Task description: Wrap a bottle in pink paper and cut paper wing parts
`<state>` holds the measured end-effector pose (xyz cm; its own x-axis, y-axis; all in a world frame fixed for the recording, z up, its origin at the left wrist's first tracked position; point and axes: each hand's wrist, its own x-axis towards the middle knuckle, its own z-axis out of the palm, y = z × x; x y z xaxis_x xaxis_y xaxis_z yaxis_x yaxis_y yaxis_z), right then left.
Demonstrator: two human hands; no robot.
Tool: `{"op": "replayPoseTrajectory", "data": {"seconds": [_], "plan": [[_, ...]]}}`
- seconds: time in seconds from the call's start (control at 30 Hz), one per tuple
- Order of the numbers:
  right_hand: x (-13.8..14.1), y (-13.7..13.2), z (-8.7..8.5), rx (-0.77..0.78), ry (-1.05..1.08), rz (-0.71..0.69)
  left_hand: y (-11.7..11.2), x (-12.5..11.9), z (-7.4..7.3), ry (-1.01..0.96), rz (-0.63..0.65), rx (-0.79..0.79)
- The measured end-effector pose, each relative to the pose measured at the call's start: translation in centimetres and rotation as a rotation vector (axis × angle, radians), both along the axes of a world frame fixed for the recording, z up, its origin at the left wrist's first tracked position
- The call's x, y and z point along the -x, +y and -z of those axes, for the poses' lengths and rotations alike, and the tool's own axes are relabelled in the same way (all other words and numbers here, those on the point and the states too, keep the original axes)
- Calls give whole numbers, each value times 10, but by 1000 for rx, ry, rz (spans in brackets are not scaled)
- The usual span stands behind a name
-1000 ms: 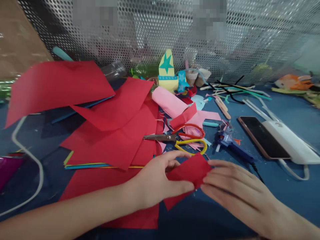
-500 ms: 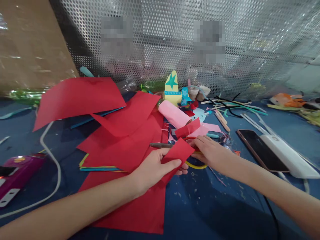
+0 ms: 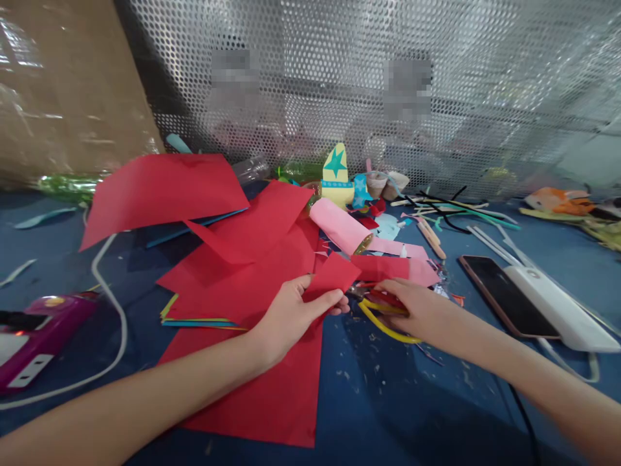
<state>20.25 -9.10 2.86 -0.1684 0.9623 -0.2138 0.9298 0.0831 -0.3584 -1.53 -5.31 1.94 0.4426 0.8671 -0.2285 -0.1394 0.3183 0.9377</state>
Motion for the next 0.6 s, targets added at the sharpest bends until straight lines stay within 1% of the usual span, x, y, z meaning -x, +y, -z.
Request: {"op": "replayPoseTrajectory", "data": {"seconds": [0.1,0.17,0.27,0.33,0.43,0.5,0.6], "plan": [[-5,3,1,-27,70,-15,3,2,2,-17,-28,-27],[-8,5,-1,-40,139,-26,4,3,4,-27,-45,-33],[-11,6,-7,-53,352,-10,5,3,8,-40,-69,-48],[-10,6,-12,-53,562,36,4,3,10,-48,-78,-33],[-6,4,-19,-54,785,86,4,1,10,-45,-71,4],[-4,3,-25,-68,874,75,4,1,9,-32,-52,11],[-5,-3,-33,-94,937,45,4,1,6,-13,-36,34]]}}
